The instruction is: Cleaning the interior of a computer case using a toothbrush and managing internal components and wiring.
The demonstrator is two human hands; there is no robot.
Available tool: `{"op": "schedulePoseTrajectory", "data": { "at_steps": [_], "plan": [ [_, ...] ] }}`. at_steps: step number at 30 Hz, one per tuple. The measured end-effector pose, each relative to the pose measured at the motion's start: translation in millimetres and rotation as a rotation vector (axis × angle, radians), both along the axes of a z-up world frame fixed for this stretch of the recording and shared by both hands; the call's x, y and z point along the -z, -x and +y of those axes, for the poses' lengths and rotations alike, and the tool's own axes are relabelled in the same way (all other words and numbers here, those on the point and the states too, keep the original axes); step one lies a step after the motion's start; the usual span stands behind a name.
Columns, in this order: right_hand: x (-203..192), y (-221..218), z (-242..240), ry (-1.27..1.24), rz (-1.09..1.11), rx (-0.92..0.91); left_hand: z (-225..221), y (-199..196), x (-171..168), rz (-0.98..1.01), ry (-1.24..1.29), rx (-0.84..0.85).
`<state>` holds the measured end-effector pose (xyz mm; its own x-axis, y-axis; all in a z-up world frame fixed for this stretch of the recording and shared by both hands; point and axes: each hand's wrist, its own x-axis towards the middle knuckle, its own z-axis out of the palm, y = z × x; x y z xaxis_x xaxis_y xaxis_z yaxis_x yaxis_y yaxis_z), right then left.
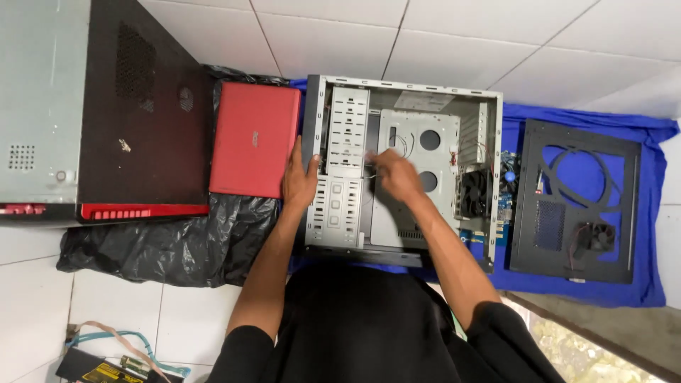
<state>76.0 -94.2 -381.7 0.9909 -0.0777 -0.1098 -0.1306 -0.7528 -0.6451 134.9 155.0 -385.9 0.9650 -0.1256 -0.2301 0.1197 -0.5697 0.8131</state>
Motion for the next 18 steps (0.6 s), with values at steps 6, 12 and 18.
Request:
{"op": "schedulePoseTrajectory", "data": {
  "at_steps": [6,12,18],
  "plan": [
    [17,-38,-28,0.025,-0.088,-0.025,3,-1,26,-0.074,-0.011,-0.026],
    [30,-85,-24,0.158,-0.204,0.087,2,-1,33,-0.110,-0.015,-0.035],
    [11,-89,-3,0.239,-0.111,0.059,3,-1,14,-0.044,0.049,-0.034]
  ]
}}
